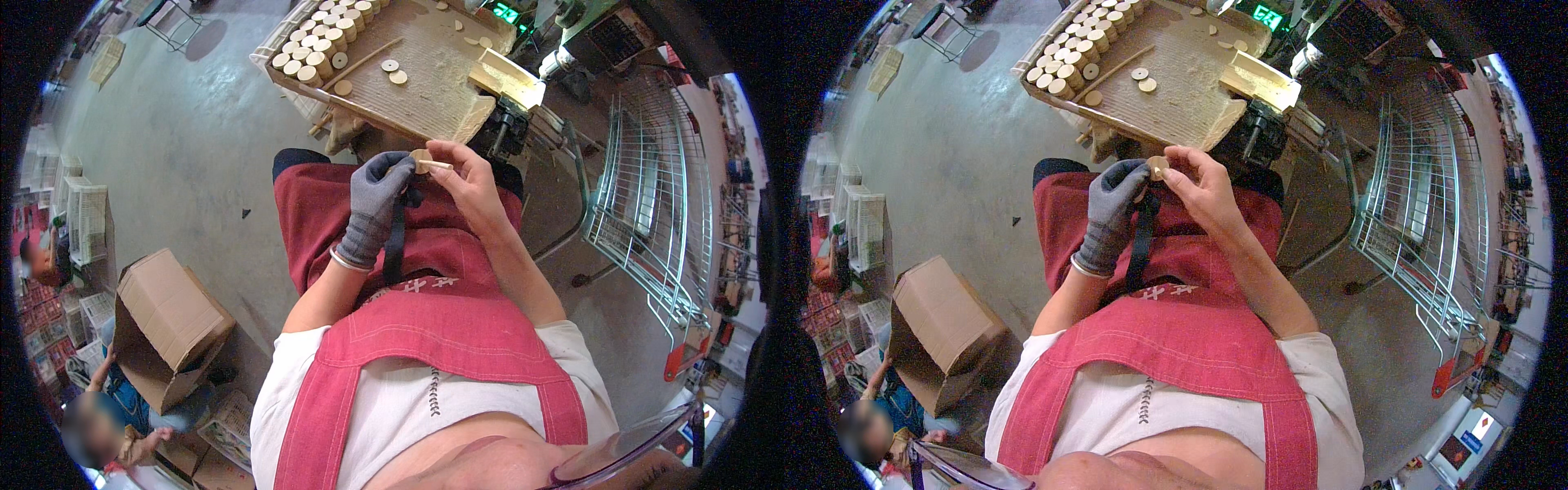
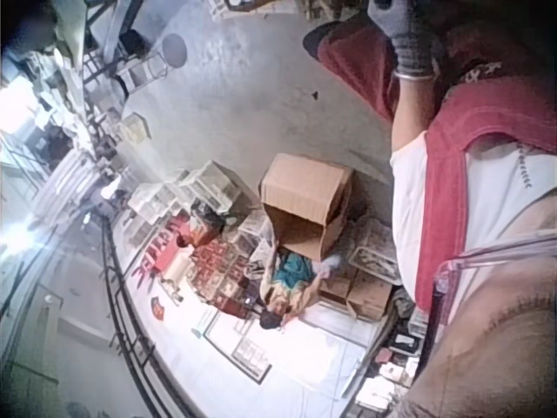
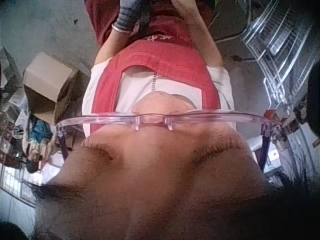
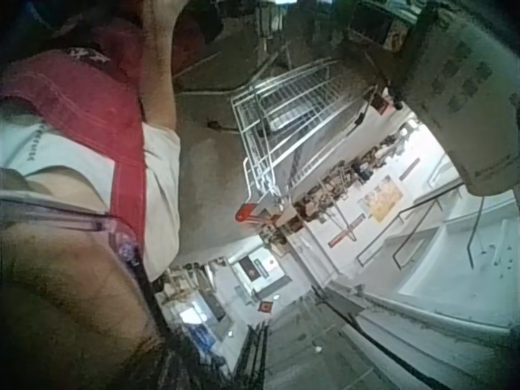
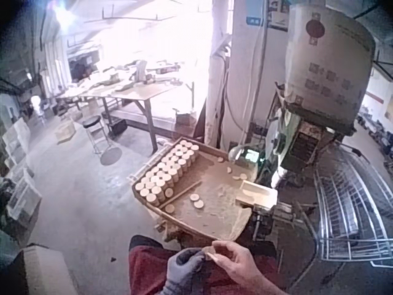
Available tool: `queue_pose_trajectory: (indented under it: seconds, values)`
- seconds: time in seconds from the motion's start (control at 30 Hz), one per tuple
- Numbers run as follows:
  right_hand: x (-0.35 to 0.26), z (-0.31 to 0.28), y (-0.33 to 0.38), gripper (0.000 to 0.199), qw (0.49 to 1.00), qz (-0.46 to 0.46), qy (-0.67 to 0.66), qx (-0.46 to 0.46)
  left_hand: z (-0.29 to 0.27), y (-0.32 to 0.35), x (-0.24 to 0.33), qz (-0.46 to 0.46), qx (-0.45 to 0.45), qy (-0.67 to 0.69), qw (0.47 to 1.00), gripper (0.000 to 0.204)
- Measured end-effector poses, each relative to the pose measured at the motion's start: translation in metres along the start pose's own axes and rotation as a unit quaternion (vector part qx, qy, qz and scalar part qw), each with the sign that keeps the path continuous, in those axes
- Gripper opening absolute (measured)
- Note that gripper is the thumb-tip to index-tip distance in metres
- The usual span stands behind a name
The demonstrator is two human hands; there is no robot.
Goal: The person picks up small wooden discs and sticks them onto thin wooden sticks. They then place the assembled items into a tray. The person repeats this process multiple times.
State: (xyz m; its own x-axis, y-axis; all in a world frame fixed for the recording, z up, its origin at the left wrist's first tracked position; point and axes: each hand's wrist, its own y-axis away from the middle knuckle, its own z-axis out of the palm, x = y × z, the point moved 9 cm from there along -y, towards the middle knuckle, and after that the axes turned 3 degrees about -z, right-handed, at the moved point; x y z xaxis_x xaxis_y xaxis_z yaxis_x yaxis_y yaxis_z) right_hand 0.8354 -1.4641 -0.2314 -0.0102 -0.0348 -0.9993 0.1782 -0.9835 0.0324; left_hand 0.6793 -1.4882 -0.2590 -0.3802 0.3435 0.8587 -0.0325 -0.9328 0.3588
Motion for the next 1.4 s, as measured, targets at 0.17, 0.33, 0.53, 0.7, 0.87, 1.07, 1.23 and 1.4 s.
queue_pose_trajectory:
  seconds: [0.17,0.33,0.53,0.7,0.87,1.07,1.23,1.4]
  values:
    - [0.029,0.013,0.004,0.024,0.964,0.119,-0.238,-0.021,-0.001,0.002,0.001,0.013,0.014,-0.04,0.999,0.023]
    - [0.042,0.011,0.008,0.019,0.964,0.14,-0.226,-0.003,-0.001,0.004,-0.003,0.026,0.023,-0.062,0.997,0.019]
    - [0.052,0.003,0.011,0.016,0.962,0.11,-0.247,0.032,-0.002,0.002,-0.002,0.018,0.026,-0.055,0.998,0.019]
    - [0.059,-0.006,0.012,0.016,0.956,0.139,-0.252,0.062,0.0,0.009,0.02,0.183,-0.061,-0.213,0.958,0.027]
    - [0.06,-0.014,0.018,0.015,0.961,0.153,-0.222,0.065,-0.005,-0.003,-0.013,-0.025,-0.123,0.151,0.981,0.038]
    - [0.076,-0.028,0.033,0.016,0.973,0.136,-0.164,0.086,-0.015,-0.002,-0.006,0.061,-0.16,-0.012,0.985,0.047]
    - [0.098,-0.034,0.044,0.019,0.979,0.142,-0.099,0.106,-0.001,0.027,0.038,0.433,-0.118,-0.33,0.83,0.041]
    - [0.118,-0.037,0.05,0.021,0.973,0.193,-0.061,0.114,-0.016,0.023,0.036,0.341,-0.127,-0.231,0.902,0.03]
